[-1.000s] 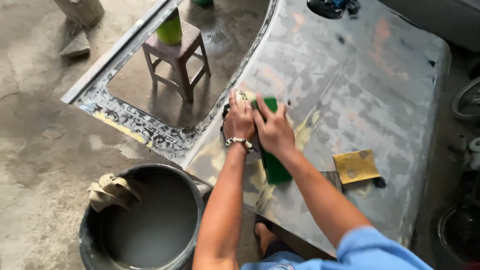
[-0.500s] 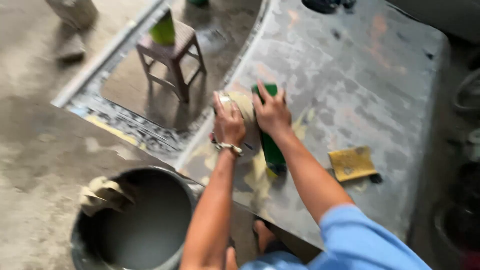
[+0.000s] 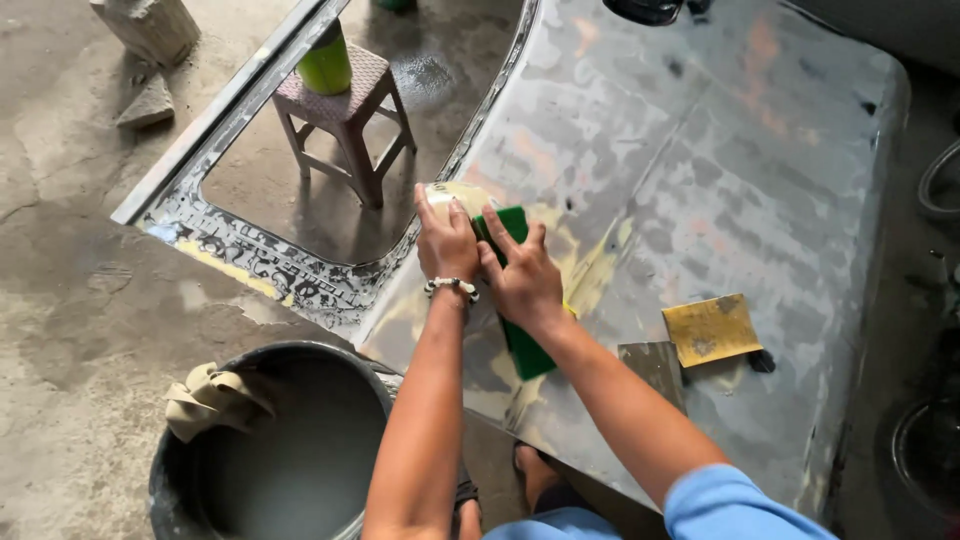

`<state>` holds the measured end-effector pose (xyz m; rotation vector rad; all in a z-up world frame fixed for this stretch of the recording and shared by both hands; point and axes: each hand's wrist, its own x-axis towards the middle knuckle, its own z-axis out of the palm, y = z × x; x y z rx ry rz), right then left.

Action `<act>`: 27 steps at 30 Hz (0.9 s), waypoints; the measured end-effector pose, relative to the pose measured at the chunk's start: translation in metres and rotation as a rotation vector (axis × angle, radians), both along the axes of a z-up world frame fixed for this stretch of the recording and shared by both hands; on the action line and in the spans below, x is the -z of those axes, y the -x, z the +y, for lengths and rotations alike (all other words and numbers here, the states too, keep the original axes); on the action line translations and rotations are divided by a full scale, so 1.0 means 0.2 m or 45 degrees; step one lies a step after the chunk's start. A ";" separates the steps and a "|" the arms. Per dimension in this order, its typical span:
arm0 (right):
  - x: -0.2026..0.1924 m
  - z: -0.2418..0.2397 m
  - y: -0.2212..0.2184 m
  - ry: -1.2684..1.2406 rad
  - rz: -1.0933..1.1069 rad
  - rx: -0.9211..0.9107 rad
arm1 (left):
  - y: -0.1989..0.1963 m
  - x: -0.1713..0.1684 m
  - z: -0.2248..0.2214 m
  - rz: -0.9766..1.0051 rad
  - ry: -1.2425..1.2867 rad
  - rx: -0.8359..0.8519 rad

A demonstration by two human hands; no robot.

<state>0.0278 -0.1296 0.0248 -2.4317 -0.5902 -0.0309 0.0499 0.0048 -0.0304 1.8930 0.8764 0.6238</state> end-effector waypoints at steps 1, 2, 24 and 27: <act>-0.04 0.06 -0.07 -0.001 0.004 -0.003 | 0.01 -0.02 -0.01 0.004 -0.001 -0.003; -0.08 0.08 -0.13 -0.009 0.086 0.088 | 0.03 -0.02 -0.05 0.012 0.037 -0.042; 0.02 0.12 -0.28 -0.029 -0.041 0.213 | 0.01 -0.06 -0.02 -0.036 0.067 -0.096; 0.05 0.07 -0.13 0.039 0.018 0.082 | 0.00 -0.07 -0.04 0.050 0.189 -0.066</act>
